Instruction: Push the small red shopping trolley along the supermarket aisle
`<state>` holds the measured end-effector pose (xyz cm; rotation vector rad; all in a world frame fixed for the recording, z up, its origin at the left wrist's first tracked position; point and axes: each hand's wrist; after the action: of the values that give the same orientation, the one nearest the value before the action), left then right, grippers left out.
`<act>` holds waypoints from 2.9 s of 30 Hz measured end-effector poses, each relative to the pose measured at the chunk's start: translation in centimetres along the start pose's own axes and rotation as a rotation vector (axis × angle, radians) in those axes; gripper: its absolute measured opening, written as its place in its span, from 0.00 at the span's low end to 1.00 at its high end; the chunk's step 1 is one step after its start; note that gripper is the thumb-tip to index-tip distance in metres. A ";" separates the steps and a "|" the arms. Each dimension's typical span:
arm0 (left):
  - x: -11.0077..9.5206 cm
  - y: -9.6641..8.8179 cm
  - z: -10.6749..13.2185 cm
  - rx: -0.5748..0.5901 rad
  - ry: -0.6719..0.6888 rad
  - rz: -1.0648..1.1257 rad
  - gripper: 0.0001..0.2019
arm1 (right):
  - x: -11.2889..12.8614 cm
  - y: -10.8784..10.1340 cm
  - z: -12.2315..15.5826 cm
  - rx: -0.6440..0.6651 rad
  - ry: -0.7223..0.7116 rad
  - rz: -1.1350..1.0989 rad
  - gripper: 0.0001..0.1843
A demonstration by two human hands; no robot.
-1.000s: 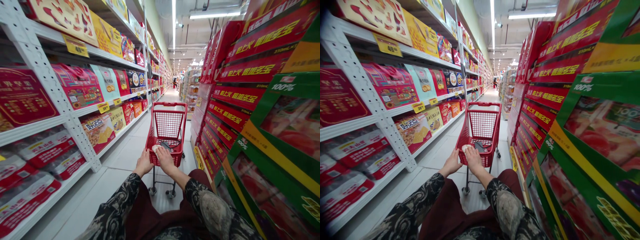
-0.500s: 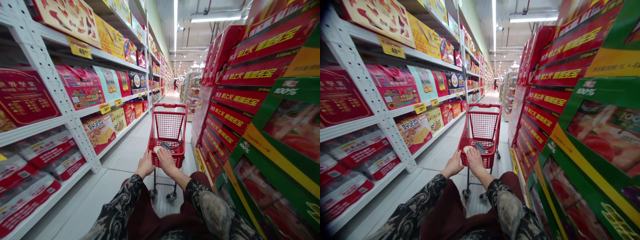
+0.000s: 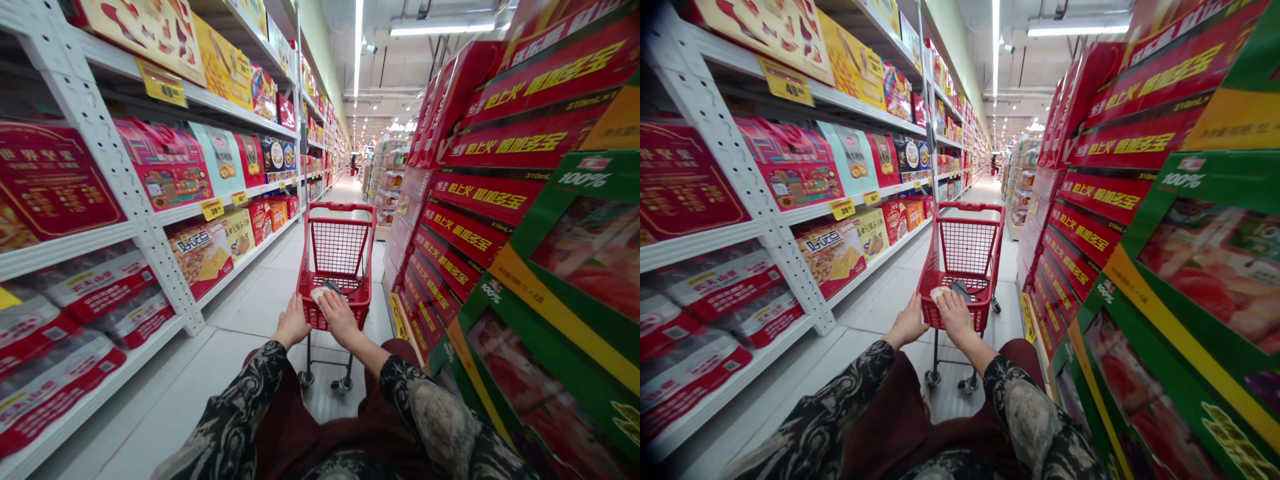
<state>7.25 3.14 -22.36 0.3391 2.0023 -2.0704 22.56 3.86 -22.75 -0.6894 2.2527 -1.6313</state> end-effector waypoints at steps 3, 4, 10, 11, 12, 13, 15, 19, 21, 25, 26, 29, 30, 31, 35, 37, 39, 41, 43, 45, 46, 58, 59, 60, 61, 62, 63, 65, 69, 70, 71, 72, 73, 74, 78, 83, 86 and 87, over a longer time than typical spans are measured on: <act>-0.1 0.0 0.0 -0.017 -0.008 0.035 0.42 | 1.2 0.5 -0.5 -0.021 -0.018 -0.024 0.27; 0.0 0.0 0.0 -0.018 -0.006 0.045 0.42 | 1.8 0.8 -0.9 -0.029 -0.034 -0.034 0.28; 1.1 -0.2 0.2 -0.047 0.024 0.037 0.40 | 3.6 1.8 -2.5 -0.057 -0.100 -0.028 0.25; 1.2 -0.2 0.3 -0.067 0.010 0.019 0.40 | 3.5 1.8 -2.5 -0.062 -0.109 -0.021 0.25; 1.2 -0.2 0.4 -0.086 0.001 -0.002 0.40 | 3.1 1.7 -2.3 -0.066 -0.114 -0.014 0.25; 1.2 -0.2 0.5 -0.104 0.003 -0.023 0.39 | 2.7 1.6 -2.0 -0.068 -0.111 -0.008 0.25; 0.6 -0.2 0.7 -0.128 0.041 -0.054 0.39 | 1.4 1.3 -1.2 -0.070 -0.083 0.008 0.25; -1.3 -0.3 1.0 -0.120 0.086 -0.086 0.38 | -1.3 0.9 0.8 -0.112 0.003 0.055 0.26; -1.9 -0.1 1.1 -0.113 0.060 -0.100 0.37 | -2.1 1.0 1.6 -0.140 0.030 0.076 0.26; -1.8 0.4 1.0 -0.112 0.062 -0.125 0.38 | -1.9 1.7 1.8 -0.169 0.035 0.075 0.26; -1.5 0.5 0.9 -0.111 0.075 -0.129 0.38 | -1.6 1.8 1.6 -0.171 0.028 0.069 0.26; -0.8 0.7 0.4 -0.114 0.112 -0.138 0.39 | -1.2 2.0 0.9 -0.163 -0.002 0.054 0.25; -0.6 0.7 0.2 -0.115 0.121 -0.141 0.39 | -1.3 2.0 0.6 -0.159 -0.008 0.052 0.25; -0.5 0.6 0.0 -0.116 0.129 -0.144 0.39 | -1.4 1.9 0.3 -0.153 -0.013 0.049 0.25; -0.2 0.4 -1.1 -0.095 0.161 -0.150 0.39 | -2.6 1.6 -0.5 -0.118 -0.004 0.055 0.24; -0.2 0.3 -1.6 -0.079 0.170 -0.155 0.39 | -3.6 1.4 -0.7 -0.109 0.009 0.069 0.23; -0.1 0.4 -2.0 -0.078 0.181 -0.163 0.40 | -4.6 1.3 -0.7 -0.102 0.028 0.078 0.23; -0.1 0.5 -2.4 -0.087 0.193 -0.169 0.40 | -5.6 1.2 -0.7 -0.087 0.049 0.075 0.22; -0.1 0.6 -3.0 -0.084 0.202 -0.172 0.41 | -6.5 1.2 -0.9 -0.072 0.067 0.063 0.23; -0.2 0.5 -3.7 -0.064 0.202 -0.174 0.41 | -7.1 1.3 -1.3 -0.063 0.079 0.049 0.23; -0.2 0.4 -4.1 -0.051 0.200 -0.176 0.41 | -7.3 1.3 -1.6 -0.060 0.084 0.041 0.22; 1.0 -0.7 -9.7 -0.012 0.131 -0.191 0.41 | -9.3 2.5 -7.0 -0.043 0.068 -0.074 0.20; 1.1 -0.7 -9.9 -0.013 0.125 -0.189 0.41 | -9.4 2.6 -7.3 -0.044 0.073 -0.082 0.20; 1.1 -0.6 -10.1 -0.015 0.123 -0.187 0.42 | -9.5 2.6 -7.5 -0.042 0.079 -0.087 0.20; 1.2 -0.6 -10.2 -0.019 0.125 -0.184 0.42 | -9.6 2.7 -7.7 -0.039 0.085 -0.090 0.20; 1.3 -0.6 -10.2 -0.023 0.130 -0.183 0.43 | -9.7 2.8 -7.8 -0.037 0.090 -0.092 0.19; 1.4 -0.5 -10.2 -0.027 0.138 -0.182 0.43 | -9.8 2.9 -7.9 -0.037 0.091 -0.094 0.19; 1.7 -0.5 -10.1 -0.034 0.155 -0.184 0.43 | -9.9 3.1 -7.9 -0.048 0.085 -0.101 0.20; 2.4 -0.4 -9.9 -0.048 0.162 -0.188 0.43 | -9.5 3.9 -7.7 -0.094 0.072 -0.123 0.20; 2.5 -0.4 -9.9 -0.051 0.158 -0.189 0.43 | -9.4 4.1 -7.7 -0.106 0.066 -0.126 0.20; 2.6 -0.5 -10.0 -0.052 0.151 -0.189 0.43 | -9.2 4.2 -7.7 -0.118 0.059 -0.128 0.20; 2.7 -0.5 -10.1 -0.052 0.144 -0.189 0.44 | -9.1 4.4 -7.7 -0.130 0.048 -0.127 0.20; 2.8 -0.6 -10.2 -0.048 0.135 -0.190 0.44 | -9.1 4.4 -7.7 -0.141 0.033 -0.122 0.20; 2.8 -0.7 -10.4 -0.041 0.129 -0.191 0.44 | -9.2 4.5 -7.8 -0.149 0.018 -0.112 0.20; 3.1 -0.7 -10.9 -0.041 0.166 -0.182 0.42 | -11.2 3.9 -7.7 -0.149 -0.009 -0.044 0.20; 3.0 0.3 -11.1 -0.097 0.209 -0.120 0.41 | -13.8 3.6 -6.9 -0.199 0.053 -0.036 0.21; 3.1 1.1 -10.8 -0.169 0.232 -0.083 0.41 | -12.6 4.8 -6.4 -0.254 0.020 -0.089 0.22; 3.2 1.4 -10.6 -0.206 0.232 -0.071 0.41 | -11.9 5.4 -6.2 -0.271 0.003 -0.107 0.23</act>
<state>4.69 13.69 -25.05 0.4932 2.3714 -1.9162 28.46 16.52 -26.47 -0.8870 2.5055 -1.3828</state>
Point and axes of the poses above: each hand's wrist, its own z-axis away from the middle knuckle, its own y-axis out of the palm, x = y × z
